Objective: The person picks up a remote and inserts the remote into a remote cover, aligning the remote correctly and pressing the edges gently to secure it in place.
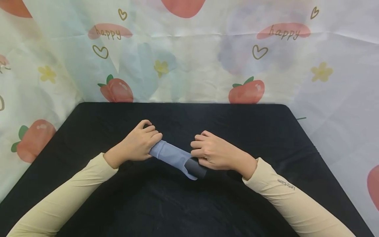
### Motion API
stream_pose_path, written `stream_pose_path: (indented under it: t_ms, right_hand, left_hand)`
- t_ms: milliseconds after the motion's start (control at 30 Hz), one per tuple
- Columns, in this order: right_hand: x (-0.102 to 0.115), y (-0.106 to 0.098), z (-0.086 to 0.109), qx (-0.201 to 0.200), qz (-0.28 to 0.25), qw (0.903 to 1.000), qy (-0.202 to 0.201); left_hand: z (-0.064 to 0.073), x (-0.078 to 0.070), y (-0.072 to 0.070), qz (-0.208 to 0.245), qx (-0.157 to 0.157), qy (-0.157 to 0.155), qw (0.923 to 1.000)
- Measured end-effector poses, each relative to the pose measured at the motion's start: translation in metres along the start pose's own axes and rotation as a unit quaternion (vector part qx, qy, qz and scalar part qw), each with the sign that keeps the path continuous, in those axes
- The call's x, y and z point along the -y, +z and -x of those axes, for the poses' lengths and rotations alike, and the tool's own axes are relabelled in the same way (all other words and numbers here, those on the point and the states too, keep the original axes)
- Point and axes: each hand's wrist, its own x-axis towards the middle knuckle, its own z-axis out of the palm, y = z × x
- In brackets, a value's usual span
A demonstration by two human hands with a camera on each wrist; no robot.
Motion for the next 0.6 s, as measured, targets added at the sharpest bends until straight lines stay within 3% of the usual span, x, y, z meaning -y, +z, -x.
stream_pose_path:
  t_ms: [100, 200, 333, 467, 600]
  right_hand:
    - [0.001, -0.003, -0.002, 0.011, 0.023, 0.9997, -0.003]
    - [0.005, -0.008, -0.001, 0.032, 0.01, 0.9994, 0.012]
    - [0.008, -0.015, -0.002, 0.059, -0.082, 0.9937, 0.049]
    - [0.007, -0.017, -0.008, 0.09, -0.179, 0.9779, 0.06]
    - [0.007, -0.017, -0.013, 0.118, -0.219, 0.9668, 0.061]
  left_hand:
    - [-0.004, 0.002, -0.006, -0.014, -0.001, 0.005, 0.9999]
    - [-0.006, 0.003, -0.01, -0.019, -0.004, 0.016, 0.9997]
    - [-0.009, 0.005, -0.013, -0.006, -0.005, 0.039, 0.9992]
    - [-0.013, 0.005, -0.014, 0.005, -0.006, 0.063, 0.998]
    - [-0.013, 0.003, -0.012, 0.011, -0.007, 0.068, 0.9976]
